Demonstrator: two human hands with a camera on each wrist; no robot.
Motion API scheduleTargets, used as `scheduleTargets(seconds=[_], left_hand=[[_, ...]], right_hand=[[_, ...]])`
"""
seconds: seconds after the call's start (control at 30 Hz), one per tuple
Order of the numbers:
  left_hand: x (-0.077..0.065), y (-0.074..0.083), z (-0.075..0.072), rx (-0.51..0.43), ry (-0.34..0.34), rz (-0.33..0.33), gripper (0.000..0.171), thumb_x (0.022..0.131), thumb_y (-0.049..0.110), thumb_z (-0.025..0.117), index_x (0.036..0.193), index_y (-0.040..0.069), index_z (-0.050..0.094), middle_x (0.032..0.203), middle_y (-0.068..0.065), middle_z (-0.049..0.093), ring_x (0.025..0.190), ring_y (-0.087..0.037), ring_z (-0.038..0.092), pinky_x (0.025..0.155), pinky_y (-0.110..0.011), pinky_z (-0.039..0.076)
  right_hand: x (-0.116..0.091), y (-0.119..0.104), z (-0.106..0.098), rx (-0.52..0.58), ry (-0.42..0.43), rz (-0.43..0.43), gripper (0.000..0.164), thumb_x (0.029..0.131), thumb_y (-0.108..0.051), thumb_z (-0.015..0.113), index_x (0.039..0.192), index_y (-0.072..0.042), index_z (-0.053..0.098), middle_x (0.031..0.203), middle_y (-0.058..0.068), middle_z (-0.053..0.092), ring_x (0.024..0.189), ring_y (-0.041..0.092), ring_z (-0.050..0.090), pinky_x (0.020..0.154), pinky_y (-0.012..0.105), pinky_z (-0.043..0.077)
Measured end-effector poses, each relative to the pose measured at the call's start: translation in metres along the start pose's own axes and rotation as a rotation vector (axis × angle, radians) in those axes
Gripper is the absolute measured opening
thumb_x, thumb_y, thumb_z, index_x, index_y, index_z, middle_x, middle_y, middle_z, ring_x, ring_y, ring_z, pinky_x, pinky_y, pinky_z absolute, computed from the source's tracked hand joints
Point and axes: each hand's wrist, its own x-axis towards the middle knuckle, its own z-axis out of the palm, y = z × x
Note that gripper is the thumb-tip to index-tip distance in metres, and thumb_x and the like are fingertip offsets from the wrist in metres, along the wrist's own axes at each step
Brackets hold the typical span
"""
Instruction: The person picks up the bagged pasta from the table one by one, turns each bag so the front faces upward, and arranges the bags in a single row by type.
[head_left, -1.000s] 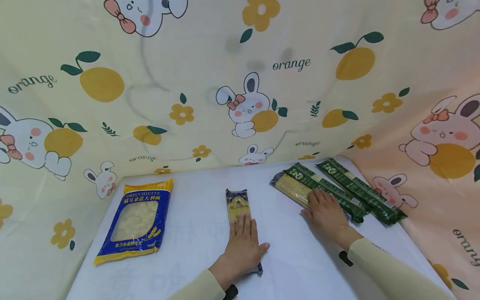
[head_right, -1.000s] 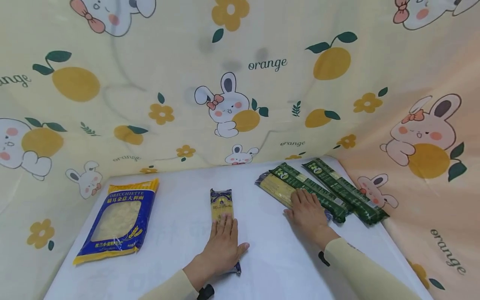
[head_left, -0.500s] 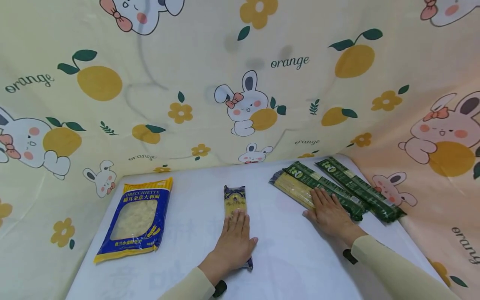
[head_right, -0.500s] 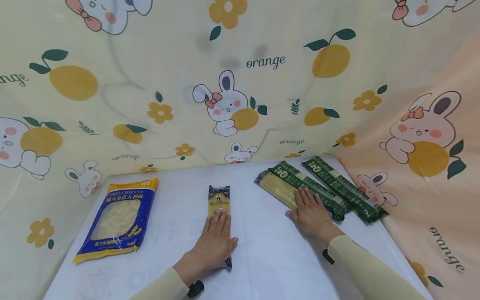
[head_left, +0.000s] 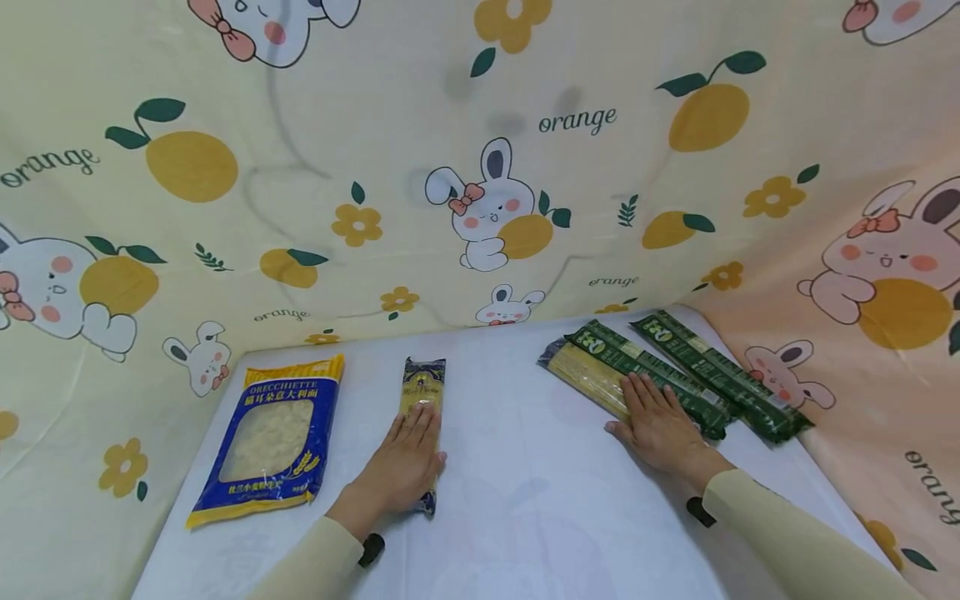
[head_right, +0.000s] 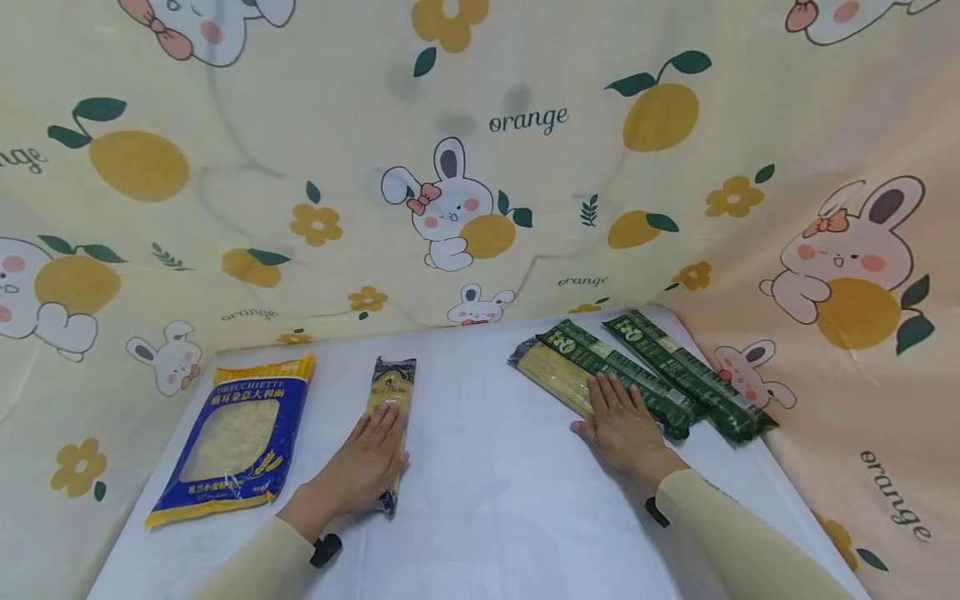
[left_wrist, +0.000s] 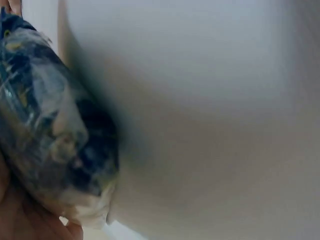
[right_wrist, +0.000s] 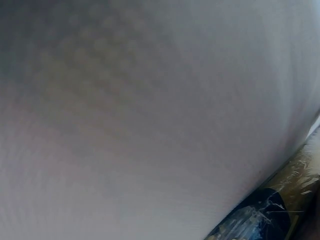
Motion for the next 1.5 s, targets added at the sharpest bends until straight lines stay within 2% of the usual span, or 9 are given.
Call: scheduleTargets(seconds=[0.27, 0.53, 0.67, 1.0, 1.27, 1.5], left_hand=[[-0.009, -0.041, -0.011, -0.004, -0.029, -0.065, 0.066, 0.115, 0.037, 0.039, 0.165, -0.003, 0.024, 0.175, -0.022, 0.015, 0.164, -0.038, 0.011, 0.131, -0.058, 0.012], [-0.015, -0.063, -0.016, -0.013, -0.034, -0.090, 0.066, 0.115, 0.036, 0.038, 0.165, -0.005, 0.022, 0.175, -0.025, 0.013, 0.163, -0.041, 0.010, 0.130, -0.060, 0.012], [-0.017, -0.068, -0.014, -0.020, -0.024, -0.096, 0.067, 0.115, 0.036, 0.038, 0.165, -0.004, 0.022, 0.175, -0.024, 0.013, 0.163, -0.041, 0.009, 0.130, -0.060, 0.012], [-0.020, -0.076, -0.012, -0.014, -0.005, -0.085, 0.066, 0.114, 0.033, 0.040, 0.165, -0.004, 0.022, 0.175, -0.024, 0.014, 0.163, -0.042, 0.011, 0.130, -0.061, 0.013], [-0.018, -0.075, -0.012, -0.018, -0.005, -0.085, 0.067, 0.114, 0.034, 0.040, 0.166, -0.003, 0.021, 0.175, -0.023, 0.013, 0.163, -0.041, 0.010, 0.131, -0.060, 0.011], [-0.018, -0.075, -0.012, -0.011, -0.012, -0.084, 0.068, 0.114, 0.035, 0.041, 0.166, -0.004, 0.020, 0.175, -0.024, 0.012, 0.163, -0.041, 0.009, 0.130, -0.061, 0.011]], right_hand=[[0.000, -0.002, 0.001, -0.006, -0.007, 0.005, 0.090, 0.108, -0.053, 0.053, 0.166, 0.005, 0.014, 0.173, 0.029, 0.012, 0.160, 0.050, 0.009, 0.126, 0.069, 0.006], [0.000, -0.006, -0.003, -0.052, -0.016, 0.006, 0.090, 0.108, -0.053, 0.052, 0.166, 0.005, 0.014, 0.174, 0.028, 0.011, 0.161, 0.048, 0.009, 0.127, 0.068, 0.005], [0.001, -0.007, -0.003, -0.094, -0.008, 0.001, 0.089, 0.108, -0.053, 0.052, 0.166, 0.005, 0.016, 0.174, 0.028, 0.013, 0.161, 0.048, 0.010, 0.127, 0.068, 0.006], [0.001, -0.006, -0.002, -0.106, -0.012, -0.004, 0.089, 0.108, -0.053, 0.051, 0.166, 0.005, 0.017, 0.174, 0.027, 0.013, 0.161, 0.048, 0.011, 0.127, 0.067, 0.006], [-0.001, -0.006, -0.003, -0.107, -0.026, 0.001, 0.089, 0.109, -0.053, 0.050, 0.166, 0.005, 0.015, 0.174, 0.027, 0.012, 0.161, 0.047, 0.009, 0.128, 0.066, 0.005], [-0.003, -0.013, -0.003, -0.066, -0.021, 0.010, 0.093, 0.107, -0.056, 0.051, 0.166, 0.007, 0.015, 0.173, 0.029, 0.014, 0.161, 0.048, 0.010, 0.128, 0.067, 0.005]])
